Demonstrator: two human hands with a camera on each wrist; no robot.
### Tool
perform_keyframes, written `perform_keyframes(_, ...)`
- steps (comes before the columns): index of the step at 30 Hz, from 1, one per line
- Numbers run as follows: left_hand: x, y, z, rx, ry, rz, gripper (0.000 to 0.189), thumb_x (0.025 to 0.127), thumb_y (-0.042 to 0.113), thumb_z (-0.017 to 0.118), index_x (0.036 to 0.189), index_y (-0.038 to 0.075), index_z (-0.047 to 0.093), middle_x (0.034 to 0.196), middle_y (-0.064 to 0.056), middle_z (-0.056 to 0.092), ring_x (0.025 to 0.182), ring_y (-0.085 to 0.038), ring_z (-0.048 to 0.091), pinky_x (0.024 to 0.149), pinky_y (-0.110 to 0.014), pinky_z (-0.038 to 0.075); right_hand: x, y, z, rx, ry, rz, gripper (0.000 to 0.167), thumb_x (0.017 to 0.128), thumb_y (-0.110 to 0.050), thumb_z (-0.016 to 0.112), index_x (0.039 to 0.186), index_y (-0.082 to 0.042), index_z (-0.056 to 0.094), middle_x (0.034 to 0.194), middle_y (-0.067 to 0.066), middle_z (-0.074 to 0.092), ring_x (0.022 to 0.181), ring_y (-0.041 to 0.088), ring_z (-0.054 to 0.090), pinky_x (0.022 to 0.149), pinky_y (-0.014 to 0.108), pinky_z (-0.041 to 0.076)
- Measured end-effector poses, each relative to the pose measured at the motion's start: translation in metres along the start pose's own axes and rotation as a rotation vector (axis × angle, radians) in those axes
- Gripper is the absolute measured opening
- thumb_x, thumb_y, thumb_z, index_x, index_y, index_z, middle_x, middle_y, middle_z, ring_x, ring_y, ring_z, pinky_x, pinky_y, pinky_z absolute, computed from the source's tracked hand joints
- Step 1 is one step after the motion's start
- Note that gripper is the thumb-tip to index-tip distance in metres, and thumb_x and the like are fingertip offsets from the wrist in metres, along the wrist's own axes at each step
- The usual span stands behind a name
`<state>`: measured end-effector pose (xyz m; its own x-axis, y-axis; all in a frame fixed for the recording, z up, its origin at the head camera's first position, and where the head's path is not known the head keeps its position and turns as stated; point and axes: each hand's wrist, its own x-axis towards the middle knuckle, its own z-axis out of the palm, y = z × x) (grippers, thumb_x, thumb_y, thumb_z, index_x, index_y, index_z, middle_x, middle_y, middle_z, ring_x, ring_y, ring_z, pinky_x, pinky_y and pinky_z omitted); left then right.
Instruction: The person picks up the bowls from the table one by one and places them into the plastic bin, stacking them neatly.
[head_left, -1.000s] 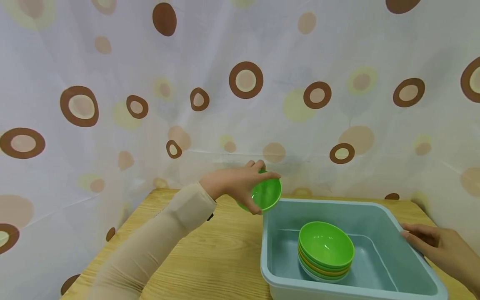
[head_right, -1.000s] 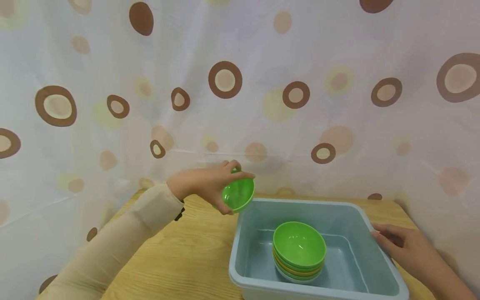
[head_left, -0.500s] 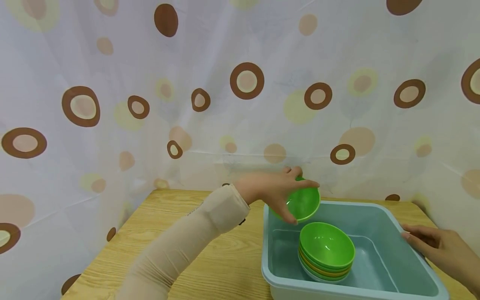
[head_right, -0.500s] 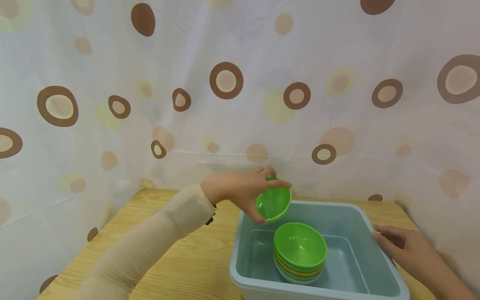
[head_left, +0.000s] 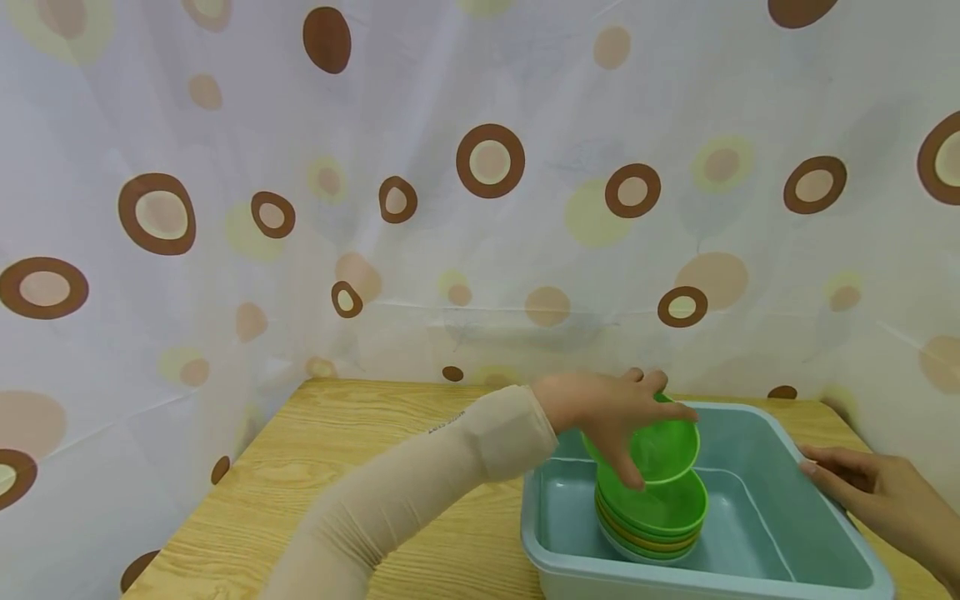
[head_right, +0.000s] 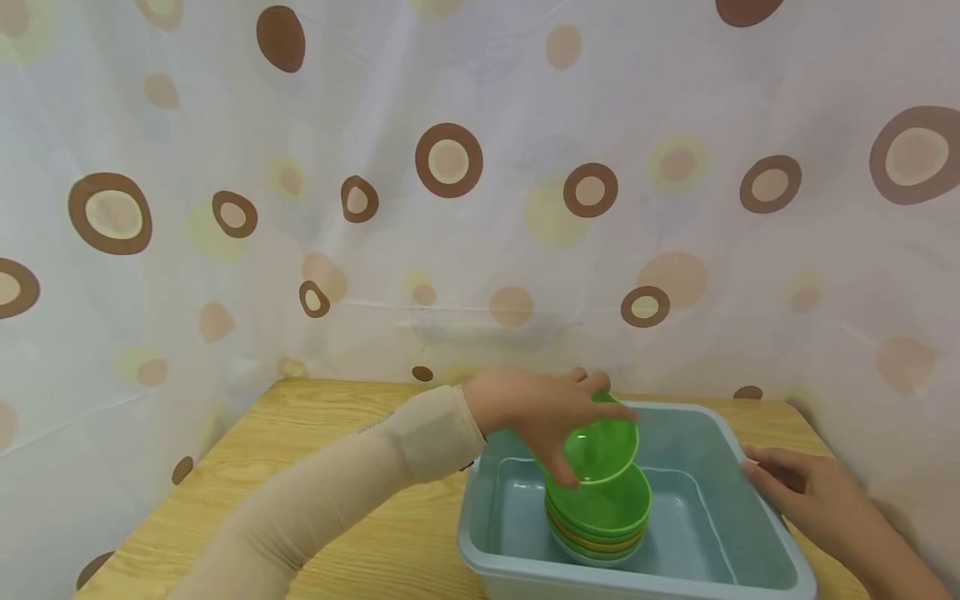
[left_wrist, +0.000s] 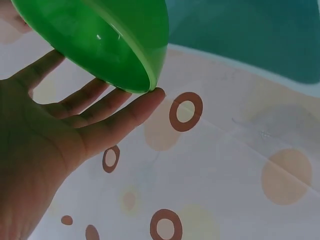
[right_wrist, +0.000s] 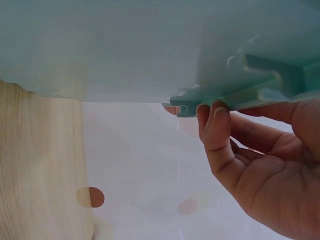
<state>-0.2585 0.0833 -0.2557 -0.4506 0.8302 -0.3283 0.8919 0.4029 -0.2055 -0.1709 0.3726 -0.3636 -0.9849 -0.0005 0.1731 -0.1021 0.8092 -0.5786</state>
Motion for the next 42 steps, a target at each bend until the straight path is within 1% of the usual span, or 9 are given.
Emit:
perform_keyframes(3, 0.007, 0.007, 0.002, 0.069, -0.035, -0.018, 0.098, 0.073, 0.069, 0.067, 0.151, 0.046, 0.012, 0.138, 0.004, 0.023, 0.113, -0.008, 0.031, 0.076, -0.022, 0.043, 0.000, -0.001, -0.001, -0.001, -0.011, 0.011, 0.053, 0.100, -0.027, 0.053, 0.125, 0.020, 0.050, 0.117, 0.038, 0.056, 0.073, -0.016, 0.051, 0.060, 0.018, 0.049)
perform_keyframes(7, 0.016, 0.014, 0.006, 0.145, -0.064, -0.054, 0.099, 0.070, 0.075, 0.064, 0.149, 0.052, 0.009, 0.139, 0.008, 0.022, 0.114, -0.006, 0.033, 0.061, -0.024, 0.043, 0.000, -0.002, -0.002, -0.011, -0.029, 0.031, 0.055, 0.100, -0.030, 0.052, 0.125, 0.020, 0.049, 0.118, 0.038, 0.056, 0.074, -0.017, 0.049, 0.060, 0.017, 0.048)
perform_keyframes(9, 0.020, 0.016, 0.008, 0.151, -0.075, -0.052, 0.099, 0.070, 0.075, 0.065, 0.149, 0.052, 0.009, 0.144, 0.008, 0.020, 0.120, -0.006, 0.033, 0.065, -0.024, 0.043, 0.000, -0.002, -0.002, -0.016, -0.031, 0.032, 0.056, 0.100, -0.030, 0.052, 0.125, 0.020, 0.049, 0.118, 0.038, 0.056, 0.074, -0.017, 0.049, 0.060, 0.017, 0.048)
perform_keyframes(12, 0.025, 0.017, 0.011, 0.116, -0.098, -0.008, 0.099, 0.072, 0.071, 0.067, 0.151, 0.047, 0.011, 0.151, 0.004, 0.015, 0.130, -0.010, 0.027, 0.084, -0.026, 0.043, 0.000, -0.001, -0.001, -0.020, -0.028, 0.026, 0.055, 0.100, -0.029, 0.053, 0.125, 0.020, 0.049, 0.118, 0.038, 0.056, 0.073, -0.017, 0.049, 0.060, 0.017, 0.048)
perform_keyframes(14, 0.029, 0.018, 0.013, 0.089, -0.118, 0.024, 0.099, 0.074, 0.067, 0.069, 0.152, 0.043, 0.012, 0.154, 0.001, 0.012, 0.135, -0.015, 0.023, 0.097, -0.026, 0.036, 0.000, -0.001, -0.001, -0.016, -0.027, 0.022, 0.055, 0.100, -0.029, 0.053, 0.125, 0.020, 0.049, 0.118, 0.038, 0.055, 0.074, -0.017, 0.049, 0.060, 0.017, 0.048)
perform_keyframes(16, 0.032, 0.018, 0.015, 0.066, -0.142, 0.040, 0.099, 0.075, 0.065, 0.069, 0.152, 0.041, 0.012, 0.156, 0.000, 0.009, 0.139, -0.018, 0.018, 0.104, -0.027, 0.030, 0.000, 0.000, -0.001, -0.017, -0.025, 0.017, 0.055, 0.100, -0.028, 0.053, 0.125, 0.020, 0.049, 0.119, 0.039, 0.054, 0.074, -0.018, 0.048, 0.060, 0.017, 0.048)
perform_keyframes(20, 0.036, 0.020, 0.018, 0.056, -0.184, 0.033, 0.096, 0.077, 0.065, 0.066, 0.152, 0.043, 0.010, 0.157, 0.003, 0.004, 0.142, -0.018, 0.012, 0.107, -0.029, 0.028, 0.001, -0.001, -0.002, -0.020, -0.029, 0.019, 0.055, 0.101, -0.029, 0.052, 0.126, 0.020, 0.048, 0.119, 0.040, 0.054, 0.073, -0.017, 0.049, 0.060, 0.018, 0.049)
perform_keyframes(30, 0.042, 0.022, 0.018, 0.059, -0.254, 0.033, 0.093, 0.080, 0.065, 0.062, 0.152, 0.045, 0.006, 0.159, 0.003, -0.002, 0.142, -0.016, 0.011, 0.108, -0.027, 0.026, 0.000, 0.001, -0.001, 0.008, -0.021, 0.026, 0.056, 0.101, -0.029, 0.052, 0.127, 0.020, 0.048, 0.120, 0.038, 0.054, 0.074, -0.017, 0.049, 0.060, 0.019, 0.049)
perform_keyframes(42, 0.048, 0.025, 0.021, 0.056, -0.276, 0.003, 0.092, 0.080, 0.066, 0.063, 0.150, 0.047, 0.006, 0.157, 0.006, 0.003, 0.139, -0.013, 0.020, 0.101, -0.026, 0.031, 0.002, 0.004, 0.000, 0.005, -0.009, 0.019, 0.055, 0.100, -0.029, 0.053, 0.126, 0.020, 0.048, 0.118, 0.038, 0.056, 0.074, -0.017, 0.050, 0.060, 0.019, 0.049)
